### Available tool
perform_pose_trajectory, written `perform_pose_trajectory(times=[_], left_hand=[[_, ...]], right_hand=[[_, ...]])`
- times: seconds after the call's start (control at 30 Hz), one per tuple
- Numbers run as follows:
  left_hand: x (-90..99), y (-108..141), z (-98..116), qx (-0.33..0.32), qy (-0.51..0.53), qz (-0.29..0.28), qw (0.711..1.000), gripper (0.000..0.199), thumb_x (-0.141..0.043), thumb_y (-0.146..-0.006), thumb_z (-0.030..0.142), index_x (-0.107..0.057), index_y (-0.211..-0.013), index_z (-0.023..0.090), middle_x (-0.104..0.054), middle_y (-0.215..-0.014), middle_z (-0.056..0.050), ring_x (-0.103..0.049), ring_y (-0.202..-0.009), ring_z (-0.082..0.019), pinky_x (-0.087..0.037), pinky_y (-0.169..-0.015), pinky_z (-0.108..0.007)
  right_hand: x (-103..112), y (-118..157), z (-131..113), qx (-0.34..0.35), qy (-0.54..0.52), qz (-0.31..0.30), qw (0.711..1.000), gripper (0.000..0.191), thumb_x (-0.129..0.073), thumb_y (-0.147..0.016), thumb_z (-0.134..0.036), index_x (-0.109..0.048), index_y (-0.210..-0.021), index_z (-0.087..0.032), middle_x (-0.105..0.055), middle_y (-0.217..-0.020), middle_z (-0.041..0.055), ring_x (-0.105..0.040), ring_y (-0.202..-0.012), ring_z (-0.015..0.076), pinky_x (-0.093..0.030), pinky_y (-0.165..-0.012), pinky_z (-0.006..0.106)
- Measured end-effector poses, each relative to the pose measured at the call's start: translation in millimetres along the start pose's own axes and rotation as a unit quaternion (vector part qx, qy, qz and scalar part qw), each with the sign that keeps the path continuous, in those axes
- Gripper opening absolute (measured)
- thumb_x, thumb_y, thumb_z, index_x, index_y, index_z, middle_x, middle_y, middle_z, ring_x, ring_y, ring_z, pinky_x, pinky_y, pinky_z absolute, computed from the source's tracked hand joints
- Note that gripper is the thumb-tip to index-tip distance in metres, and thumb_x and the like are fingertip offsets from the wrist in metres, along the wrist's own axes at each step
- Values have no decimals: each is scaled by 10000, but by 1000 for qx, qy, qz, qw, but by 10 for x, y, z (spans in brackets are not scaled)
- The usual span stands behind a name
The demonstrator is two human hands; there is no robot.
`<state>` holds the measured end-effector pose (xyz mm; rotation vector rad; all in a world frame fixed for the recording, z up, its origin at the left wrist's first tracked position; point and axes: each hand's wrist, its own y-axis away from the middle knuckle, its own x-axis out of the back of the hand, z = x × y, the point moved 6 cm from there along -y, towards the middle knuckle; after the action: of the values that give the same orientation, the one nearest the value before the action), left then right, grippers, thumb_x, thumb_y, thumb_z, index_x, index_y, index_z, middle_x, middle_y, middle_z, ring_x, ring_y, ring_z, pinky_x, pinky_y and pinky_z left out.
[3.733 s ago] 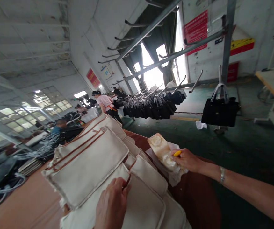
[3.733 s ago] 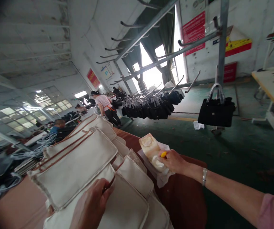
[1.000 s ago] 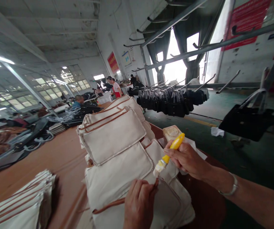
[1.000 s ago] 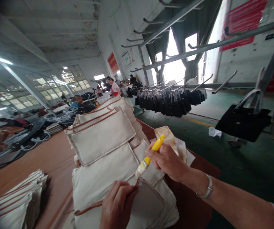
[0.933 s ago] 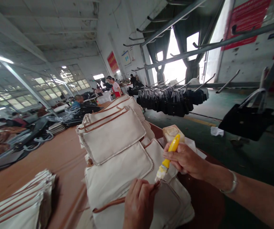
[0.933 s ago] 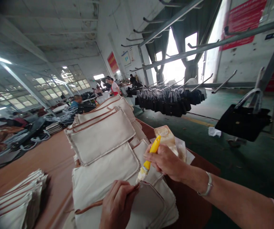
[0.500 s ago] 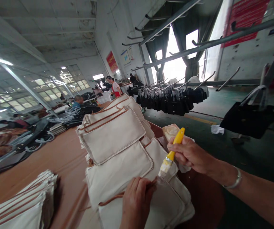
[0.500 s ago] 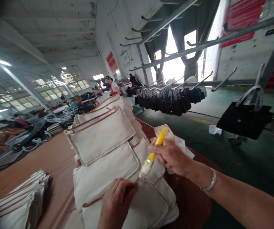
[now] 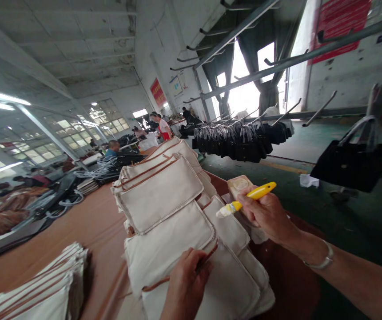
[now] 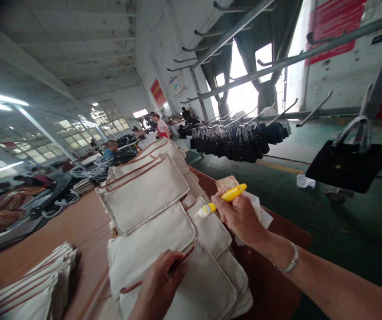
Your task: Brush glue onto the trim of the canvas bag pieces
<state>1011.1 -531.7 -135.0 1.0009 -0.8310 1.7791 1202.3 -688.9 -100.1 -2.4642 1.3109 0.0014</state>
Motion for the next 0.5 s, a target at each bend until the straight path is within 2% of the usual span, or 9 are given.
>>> perform_pose_trajectory(times=[0.1,0.2,0.33,0.43,0.5], left_hand=[[82,23,-29,0,-76,-37,996,120,-601,-841,152,-626,-750,226,-671,-842,-23,-635,-797,-188,-461,-674,-266],[336,57,12,-40,-133,-51,989,225,-612,-844,164,-555,-634,223,-666,-759,-8,-626,-761,-178,-450,-642,-254],[946,86,345,-138,-180,-44,973,193,-594,-889,288,-627,-699,273,-687,-733,10,-646,-731,-162,-451,-598,-232],[1481,43,758,-174,-194,-12,965,212,-526,-930,380,-712,-848,320,-723,-847,14,-665,-652,-118,-433,-522,-189],[1804,16,1066,-215,-187,28,958,274,-486,-952,419,-737,-924,312,-738,-929,5,-693,-682,-103,-464,-564,-169]], right_hand=[[104,82,-103,9,-16,6,1000,295,-599,-940,-460,-549,-867,-179,-414,-478,-71,-332,-417,86,-281,-430,228],[215,205,-165,-9,-70,25,997,263,-612,-941,-434,-539,-877,-190,-397,-469,-76,-314,-401,85,-230,-408,229],[398,273,-275,-11,-162,68,984,200,-636,-932,-372,-549,-874,-201,-384,-481,-74,-306,-400,84,-225,-412,235],[555,239,-412,9,-208,113,972,168,-660,-911,-325,-567,-851,-198,-369,-510,-66,-293,-416,79,-216,-404,235],[660,208,-534,31,-227,146,962,136,-677,-894,-295,-587,-848,-205,-358,-522,-62,-288,-430,83,-229,-404,239]])
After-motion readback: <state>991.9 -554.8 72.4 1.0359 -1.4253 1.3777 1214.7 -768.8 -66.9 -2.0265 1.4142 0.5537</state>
